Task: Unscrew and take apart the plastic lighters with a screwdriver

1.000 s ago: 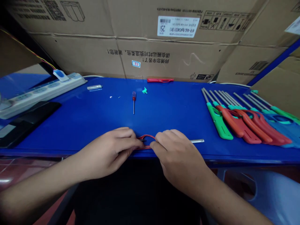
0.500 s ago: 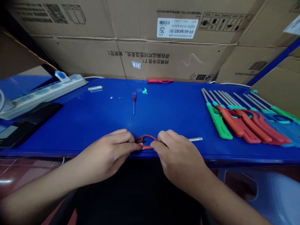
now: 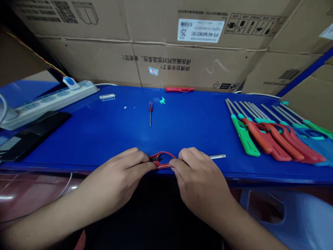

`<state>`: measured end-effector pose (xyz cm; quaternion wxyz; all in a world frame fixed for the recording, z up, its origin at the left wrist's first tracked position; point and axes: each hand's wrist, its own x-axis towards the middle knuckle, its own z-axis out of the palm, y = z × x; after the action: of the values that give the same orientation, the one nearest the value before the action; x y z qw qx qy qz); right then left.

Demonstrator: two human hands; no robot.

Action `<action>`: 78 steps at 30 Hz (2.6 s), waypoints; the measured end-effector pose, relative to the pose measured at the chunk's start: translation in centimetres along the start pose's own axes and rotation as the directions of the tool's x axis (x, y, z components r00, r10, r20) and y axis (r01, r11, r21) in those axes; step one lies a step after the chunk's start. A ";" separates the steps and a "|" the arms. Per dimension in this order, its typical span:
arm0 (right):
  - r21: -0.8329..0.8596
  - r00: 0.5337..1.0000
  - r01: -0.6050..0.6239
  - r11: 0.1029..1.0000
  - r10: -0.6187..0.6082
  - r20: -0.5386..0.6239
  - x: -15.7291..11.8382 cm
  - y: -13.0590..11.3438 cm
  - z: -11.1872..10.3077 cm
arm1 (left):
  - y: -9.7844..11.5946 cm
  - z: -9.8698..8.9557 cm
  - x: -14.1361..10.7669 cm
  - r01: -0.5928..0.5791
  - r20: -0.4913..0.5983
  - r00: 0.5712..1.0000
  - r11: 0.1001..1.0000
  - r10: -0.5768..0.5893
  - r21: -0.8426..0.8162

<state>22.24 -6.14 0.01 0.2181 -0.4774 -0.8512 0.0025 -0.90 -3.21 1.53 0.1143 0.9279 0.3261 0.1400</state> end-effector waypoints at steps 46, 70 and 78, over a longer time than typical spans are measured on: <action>0.071 0.993 0.028 0.997 -0.036 0.112 2.8 -1.7 0.8 | -2.0 0.4 0.0 -0.036 -0.205 0.979 0.977 -0.008 -0.210; 0.188 0.999 0.049 0.981 -0.048 -0.009 2.3 -1.0 1.5 | -3.1 -0.2 -1.3 0.069 -0.222 0.968 0.975 -0.117 -0.213; 0.176 0.969 0.050 0.983 -0.005 -0.248 3.4 0.6 -0.8 | -3.1 -1.7 -1.0 0.027 -0.263 0.962 0.982 -0.076 -0.185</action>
<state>21.52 -3.20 1.91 0.3646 -0.4404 -0.8203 0.0177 -4.03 -1.27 2.01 0.1556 0.8773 0.3490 0.2903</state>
